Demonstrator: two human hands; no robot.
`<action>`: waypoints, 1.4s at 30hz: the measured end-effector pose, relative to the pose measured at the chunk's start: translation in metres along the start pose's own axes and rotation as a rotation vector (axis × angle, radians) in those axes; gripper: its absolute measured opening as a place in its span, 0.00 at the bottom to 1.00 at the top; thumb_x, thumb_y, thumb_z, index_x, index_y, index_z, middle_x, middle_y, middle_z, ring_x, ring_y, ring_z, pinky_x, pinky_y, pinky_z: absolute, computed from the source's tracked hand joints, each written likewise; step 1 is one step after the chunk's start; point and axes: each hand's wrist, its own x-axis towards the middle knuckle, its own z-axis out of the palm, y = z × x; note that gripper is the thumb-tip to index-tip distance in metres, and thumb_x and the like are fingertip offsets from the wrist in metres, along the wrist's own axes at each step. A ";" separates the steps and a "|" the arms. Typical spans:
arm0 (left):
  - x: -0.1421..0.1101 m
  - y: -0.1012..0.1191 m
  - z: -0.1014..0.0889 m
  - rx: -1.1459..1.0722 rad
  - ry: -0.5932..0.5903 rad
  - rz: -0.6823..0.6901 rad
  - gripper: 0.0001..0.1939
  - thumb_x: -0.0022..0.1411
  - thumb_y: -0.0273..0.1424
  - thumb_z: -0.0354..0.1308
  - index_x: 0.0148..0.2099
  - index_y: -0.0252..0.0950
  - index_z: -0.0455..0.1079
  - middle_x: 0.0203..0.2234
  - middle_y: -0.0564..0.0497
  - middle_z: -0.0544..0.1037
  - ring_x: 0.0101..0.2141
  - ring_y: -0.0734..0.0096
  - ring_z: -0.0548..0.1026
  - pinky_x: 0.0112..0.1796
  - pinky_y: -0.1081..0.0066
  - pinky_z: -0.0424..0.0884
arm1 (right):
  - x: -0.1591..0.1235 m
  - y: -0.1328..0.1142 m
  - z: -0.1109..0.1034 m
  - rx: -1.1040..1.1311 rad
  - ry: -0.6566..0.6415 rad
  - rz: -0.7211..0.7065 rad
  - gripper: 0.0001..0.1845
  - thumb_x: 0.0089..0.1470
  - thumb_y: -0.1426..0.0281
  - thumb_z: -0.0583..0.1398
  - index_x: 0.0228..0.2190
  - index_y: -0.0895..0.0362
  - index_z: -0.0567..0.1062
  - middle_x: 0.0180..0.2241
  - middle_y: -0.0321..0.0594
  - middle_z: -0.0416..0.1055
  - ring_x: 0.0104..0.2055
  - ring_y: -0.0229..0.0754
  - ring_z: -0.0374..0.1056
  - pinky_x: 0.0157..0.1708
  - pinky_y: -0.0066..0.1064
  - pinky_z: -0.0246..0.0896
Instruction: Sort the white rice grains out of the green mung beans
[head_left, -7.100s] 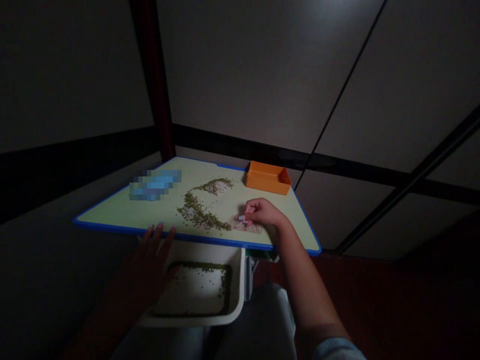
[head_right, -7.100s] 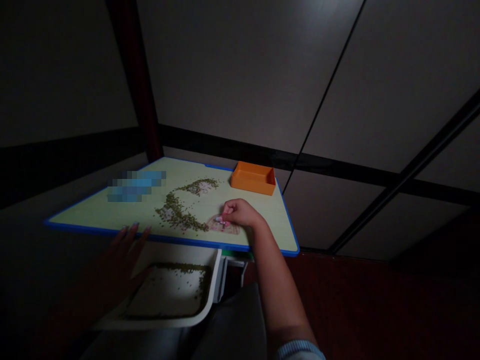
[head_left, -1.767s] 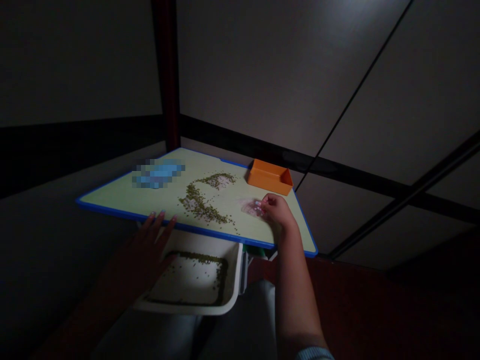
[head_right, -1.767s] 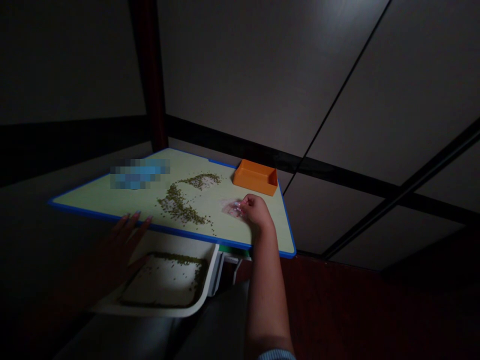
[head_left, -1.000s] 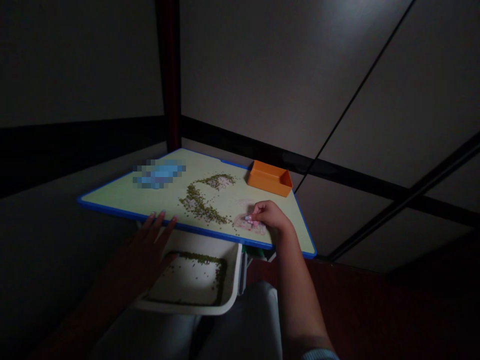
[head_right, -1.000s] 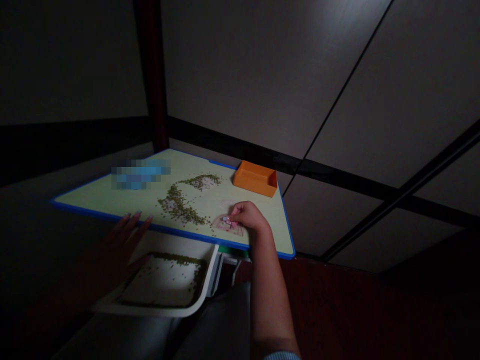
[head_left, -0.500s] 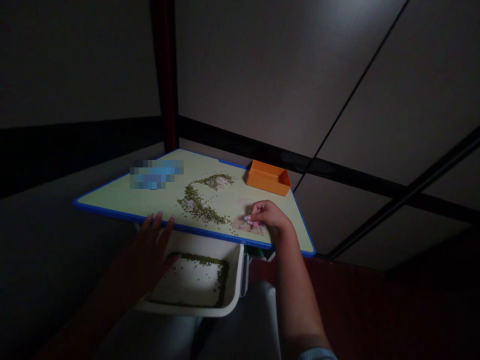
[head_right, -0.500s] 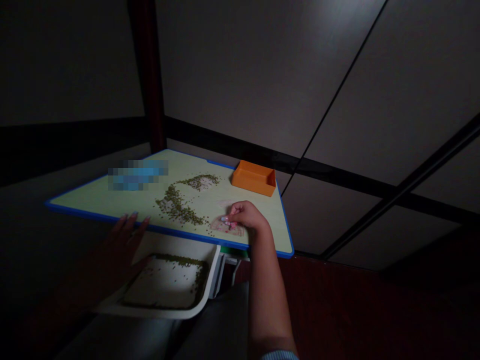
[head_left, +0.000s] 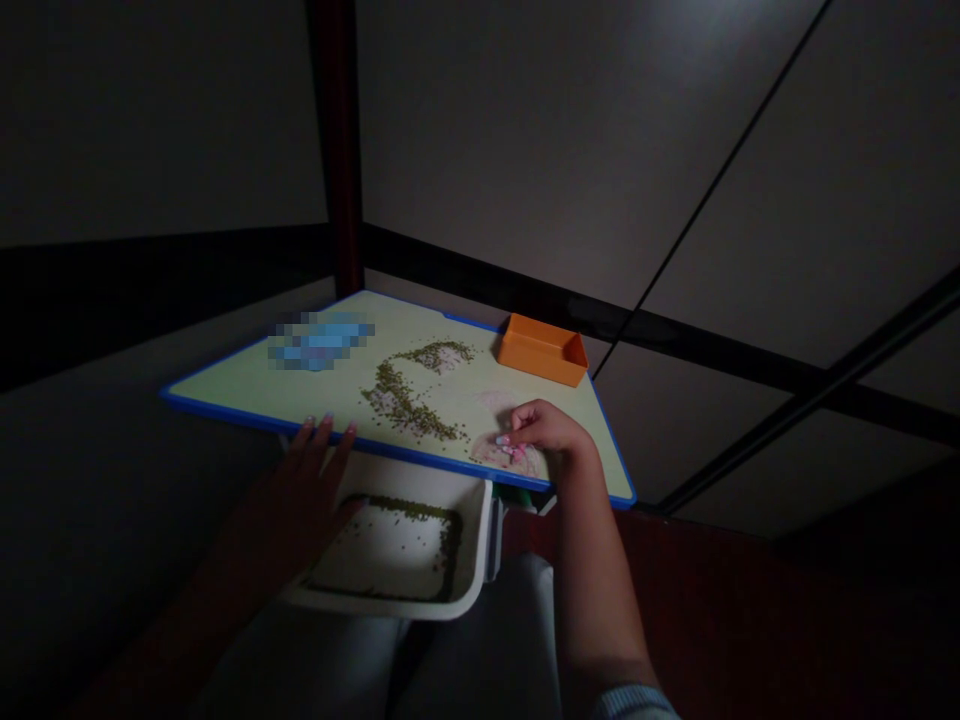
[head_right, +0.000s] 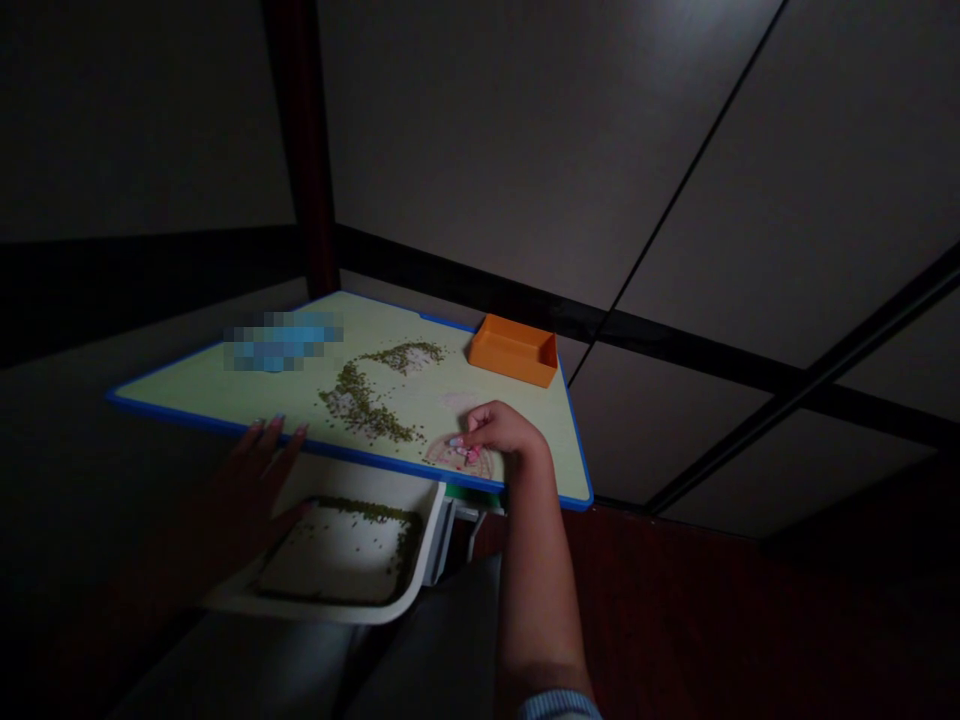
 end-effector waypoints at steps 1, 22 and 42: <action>0.000 0.001 0.000 0.004 -0.005 0.000 0.37 0.58 0.43 0.45 0.65 0.30 0.44 0.64 0.32 0.47 0.64 0.46 0.44 0.52 0.50 0.63 | 0.000 0.000 0.001 -0.006 -0.009 0.002 0.19 0.37 0.61 0.68 0.15 0.59 0.65 0.14 0.31 0.67 0.16 0.29 0.55 0.19 0.24 0.44; -0.001 -0.004 0.007 0.041 -0.008 0.027 0.40 0.58 0.46 0.45 0.66 0.31 0.38 0.64 0.30 0.45 0.64 0.43 0.44 0.52 0.49 0.62 | 0.005 0.001 0.002 0.082 0.083 -0.057 0.20 0.39 0.57 0.67 0.18 0.59 0.67 0.16 0.34 0.70 0.16 0.30 0.58 0.18 0.23 0.47; 0.001 0.000 -0.002 0.054 -0.041 0.010 0.37 0.58 0.43 0.47 0.65 0.31 0.43 0.64 0.31 0.49 0.63 0.44 0.48 0.50 0.51 0.64 | 0.006 -0.002 0.007 0.011 0.094 -0.040 0.19 0.40 0.59 0.67 0.18 0.59 0.66 0.15 0.35 0.69 0.15 0.29 0.57 0.17 0.23 0.46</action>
